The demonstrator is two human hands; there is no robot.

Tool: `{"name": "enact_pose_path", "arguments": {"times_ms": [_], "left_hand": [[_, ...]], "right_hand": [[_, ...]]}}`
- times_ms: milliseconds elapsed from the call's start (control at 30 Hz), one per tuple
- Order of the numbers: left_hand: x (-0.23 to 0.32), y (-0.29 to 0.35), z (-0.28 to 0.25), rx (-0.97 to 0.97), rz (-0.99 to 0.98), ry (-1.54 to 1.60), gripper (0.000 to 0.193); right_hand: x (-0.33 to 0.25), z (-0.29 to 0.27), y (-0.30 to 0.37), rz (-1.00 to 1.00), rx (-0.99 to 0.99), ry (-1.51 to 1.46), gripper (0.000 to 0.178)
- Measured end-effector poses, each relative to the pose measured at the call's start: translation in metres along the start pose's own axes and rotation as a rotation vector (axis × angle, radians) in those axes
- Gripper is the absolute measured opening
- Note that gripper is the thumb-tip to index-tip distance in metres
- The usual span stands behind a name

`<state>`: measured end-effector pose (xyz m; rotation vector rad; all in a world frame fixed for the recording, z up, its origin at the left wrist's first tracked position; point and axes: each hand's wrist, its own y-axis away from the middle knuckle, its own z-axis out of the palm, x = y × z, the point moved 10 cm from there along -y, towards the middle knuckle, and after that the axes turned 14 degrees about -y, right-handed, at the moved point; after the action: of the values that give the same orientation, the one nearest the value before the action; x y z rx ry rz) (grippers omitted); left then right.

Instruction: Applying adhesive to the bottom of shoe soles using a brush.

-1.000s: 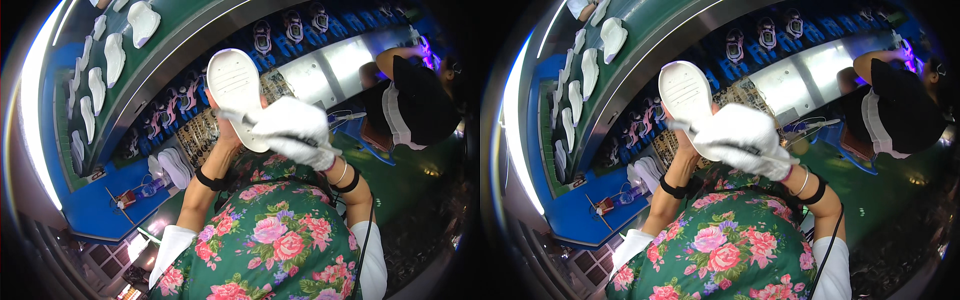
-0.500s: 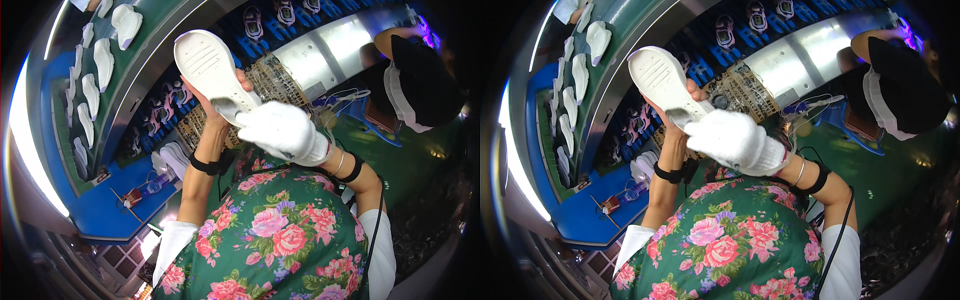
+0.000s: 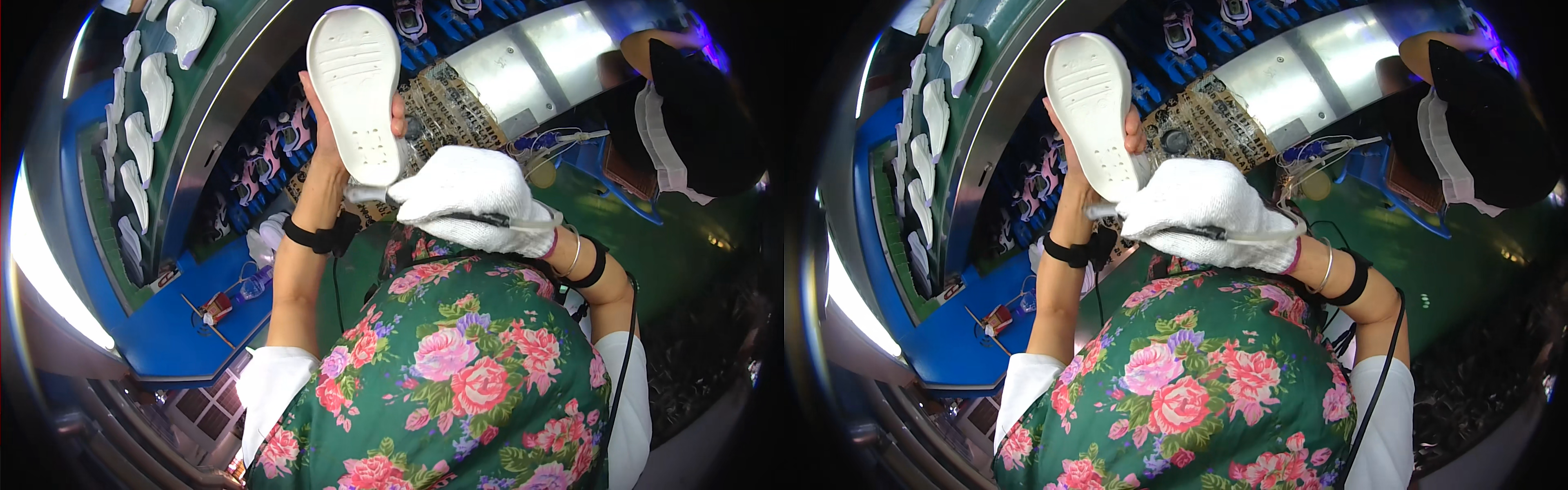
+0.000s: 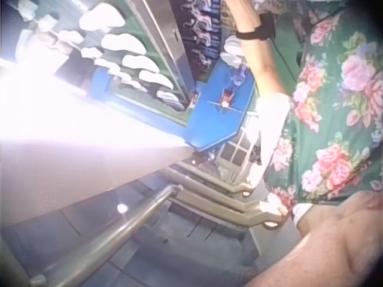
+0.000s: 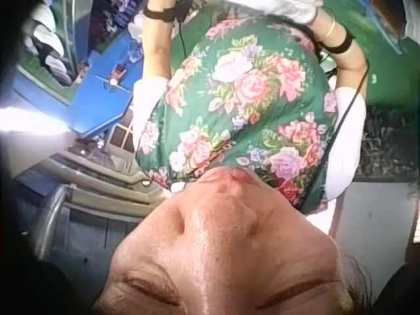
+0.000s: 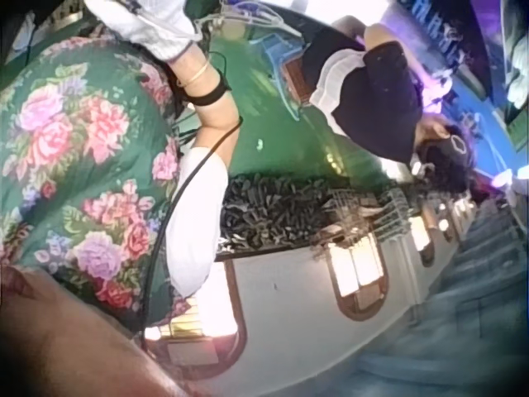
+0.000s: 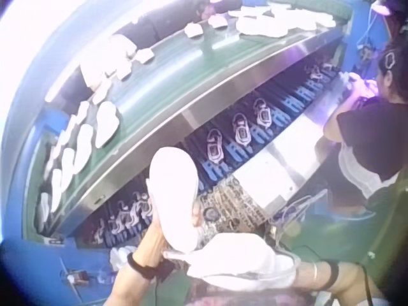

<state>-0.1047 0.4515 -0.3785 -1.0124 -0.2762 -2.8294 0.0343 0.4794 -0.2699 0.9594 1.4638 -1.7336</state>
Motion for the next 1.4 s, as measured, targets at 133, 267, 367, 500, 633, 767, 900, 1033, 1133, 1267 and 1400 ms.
{"name": "enact_pose_path", "arguments": {"times_ms": [133,267,367,500,633,767,900,1033,1133,1267,1400], "left_hand": [[-0.015,-0.004,-0.008,0.059,-0.147,-0.272,0.105],[-0.020,-0.006,-0.014,0.036,-0.207,-0.236,0.107],[-0.027,-0.005,-0.015,0.016,-0.298,-0.201,0.109],[-0.039,-0.007,-0.020,0.069,-0.435,-0.078,0.099],[-0.052,0.013,-0.055,0.228,-0.330,-0.037,0.088],[-0.073,0.026,-0.083,0.439,-0.112,0.119,0.064],[-0.062,0.007,-0.017,0.282,-0.053,0.048,0.056],[-0.057,0.012,-0.007,0.275,-0.157,-0.216,0.050],[-0.052,0.029,-0.034,0.296,-0.088,0.150,0.049],[-0.042,0.037,-0.005,0.423,-0.052,0.172,0.062],[-0.050,0.052,-0.038,0.279,0.094,0.011,0.074]], "right_hand": [[-0.010,0.013,0.006,-0.164,-0.012,0.446,0.028],[-0.003,0.020,0.002,-0.125,-0.106,0.420,0.024],[-0.004,-0.004,-0.005,-0.108,-0.055,0.227,0.022],[-0.007,-0.007,-0.005,-0.020,-0.044,0.254,0.018],[0.021,-0.041,-0.002,0.269,0.278,-0.161,0.013],[0.004,-0.065,-0.008,0.082,0.414,0.068,0.018],[0.000,-0.064,-0.020,-0.030,0.286,0.243,0.021],[-0.003,-0.062,-0.019,-0.050,0.238,0.319,0.024],[-0.017,-0.048,-0.014,-0.136,0.284,0.447,0.031],[-0.014,-0.041,-0.009,-0.048,0.246,0.340,0.027],[-0.030,-0.046,-0.004,-0.144,0.292,0.332,0.021]]}}
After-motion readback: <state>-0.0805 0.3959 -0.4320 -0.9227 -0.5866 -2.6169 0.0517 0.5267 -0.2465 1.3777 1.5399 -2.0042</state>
